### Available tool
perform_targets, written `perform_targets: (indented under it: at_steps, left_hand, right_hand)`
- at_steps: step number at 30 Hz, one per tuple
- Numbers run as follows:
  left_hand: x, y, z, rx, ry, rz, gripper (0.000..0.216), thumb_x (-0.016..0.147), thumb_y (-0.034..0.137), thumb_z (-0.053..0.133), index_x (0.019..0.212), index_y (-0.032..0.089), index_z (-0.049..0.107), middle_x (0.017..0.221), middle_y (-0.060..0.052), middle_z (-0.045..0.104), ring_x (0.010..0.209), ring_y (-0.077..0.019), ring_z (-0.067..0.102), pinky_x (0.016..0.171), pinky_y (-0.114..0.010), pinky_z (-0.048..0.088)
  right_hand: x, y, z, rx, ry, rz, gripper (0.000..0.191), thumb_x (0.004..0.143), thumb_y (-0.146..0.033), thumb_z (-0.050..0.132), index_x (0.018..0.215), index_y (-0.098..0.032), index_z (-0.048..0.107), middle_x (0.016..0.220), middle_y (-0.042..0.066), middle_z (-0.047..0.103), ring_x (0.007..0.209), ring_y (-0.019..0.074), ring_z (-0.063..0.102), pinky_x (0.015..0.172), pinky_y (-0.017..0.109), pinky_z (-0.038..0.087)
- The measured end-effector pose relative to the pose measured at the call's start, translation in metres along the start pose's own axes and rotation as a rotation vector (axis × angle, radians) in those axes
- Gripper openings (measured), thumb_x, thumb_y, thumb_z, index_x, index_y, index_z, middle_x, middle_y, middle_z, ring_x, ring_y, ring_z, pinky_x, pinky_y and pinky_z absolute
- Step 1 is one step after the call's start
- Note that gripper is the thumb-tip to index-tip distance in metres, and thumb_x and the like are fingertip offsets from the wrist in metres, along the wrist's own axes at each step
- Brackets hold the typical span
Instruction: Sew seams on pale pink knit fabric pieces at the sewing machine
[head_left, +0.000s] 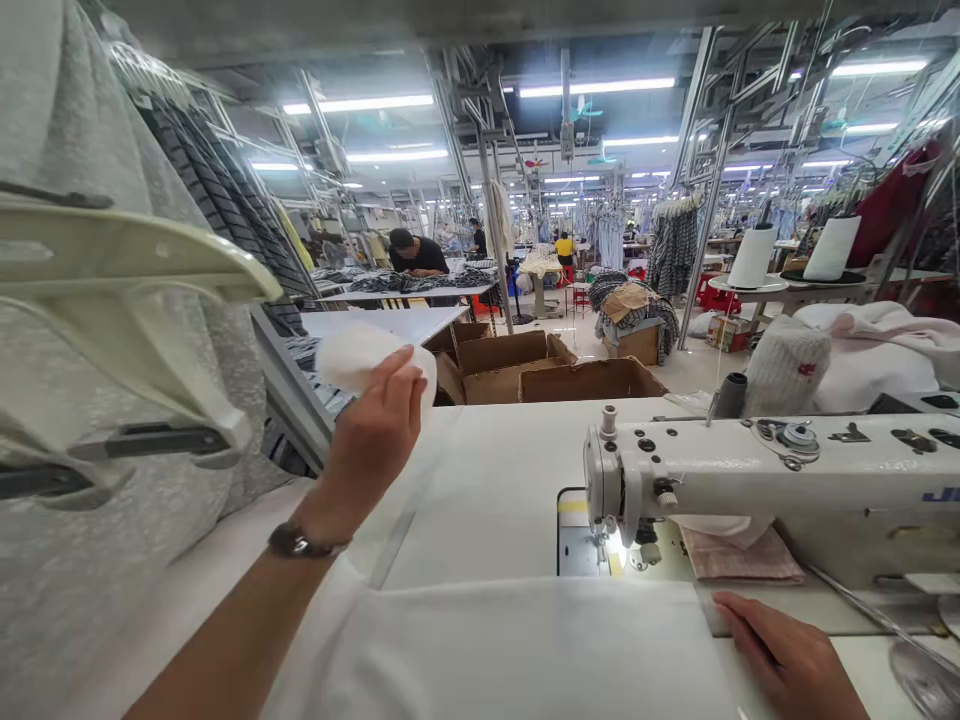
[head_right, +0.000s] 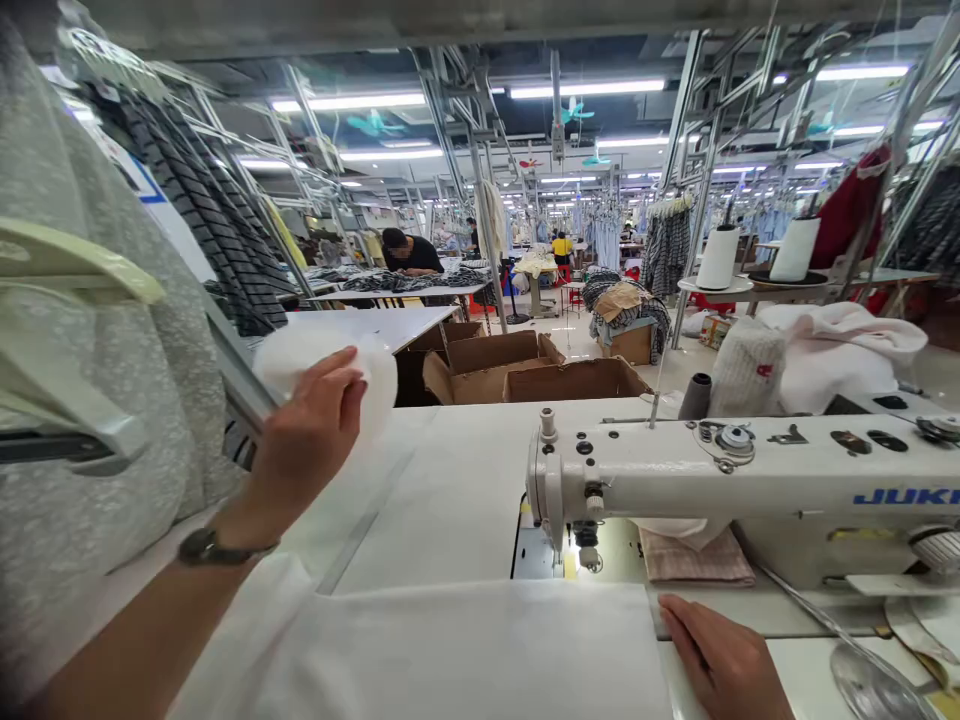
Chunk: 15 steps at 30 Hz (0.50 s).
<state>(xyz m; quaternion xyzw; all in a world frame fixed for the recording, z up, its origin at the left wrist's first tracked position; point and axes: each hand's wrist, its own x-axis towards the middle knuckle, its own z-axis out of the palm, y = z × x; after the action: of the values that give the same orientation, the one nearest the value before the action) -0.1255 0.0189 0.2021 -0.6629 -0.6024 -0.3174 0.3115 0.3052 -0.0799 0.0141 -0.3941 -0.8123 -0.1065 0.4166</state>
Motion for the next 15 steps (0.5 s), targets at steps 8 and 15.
perform_targets:
  at_steps: [8,15]
  left_hand:
    - [-0.070,0.093,-0.111,0.104,-0.115,0.535,0.030,0.098,0.018,0.035,0.080,0.022,0.058,0.064,0.000,0.059,0.068,-0.0205,0.059,0.080,-0.040,0.047]
    - [-0.114,0.105,-0.113,-0.504,-0.334,0.589,0.034,0.100,0.015,0.031,0.076,0.021,0.053,0.055,0.006,0.056,0.048,-0.0109,0.052,0.063,-0.021,0.048]
  right_hand:
    - [0.059,-0.116,-0.009,0.398,-0.117,0.159,0.041,0.093,-0.052,0.054,0.118,-0.020,0.057,0.094,0.007,0.074,0.079,0.0162,0.072,0.066,0.018,0.057]
    - [0.049,-0.165,0.009,0.496,-0.365,0.150,0.024,0.086,-0.021,0.051,0.108,-0.022,0.059,0.089,0.002,0.072,0.075,0.0171,0.069,0.064,0.024,0.054]
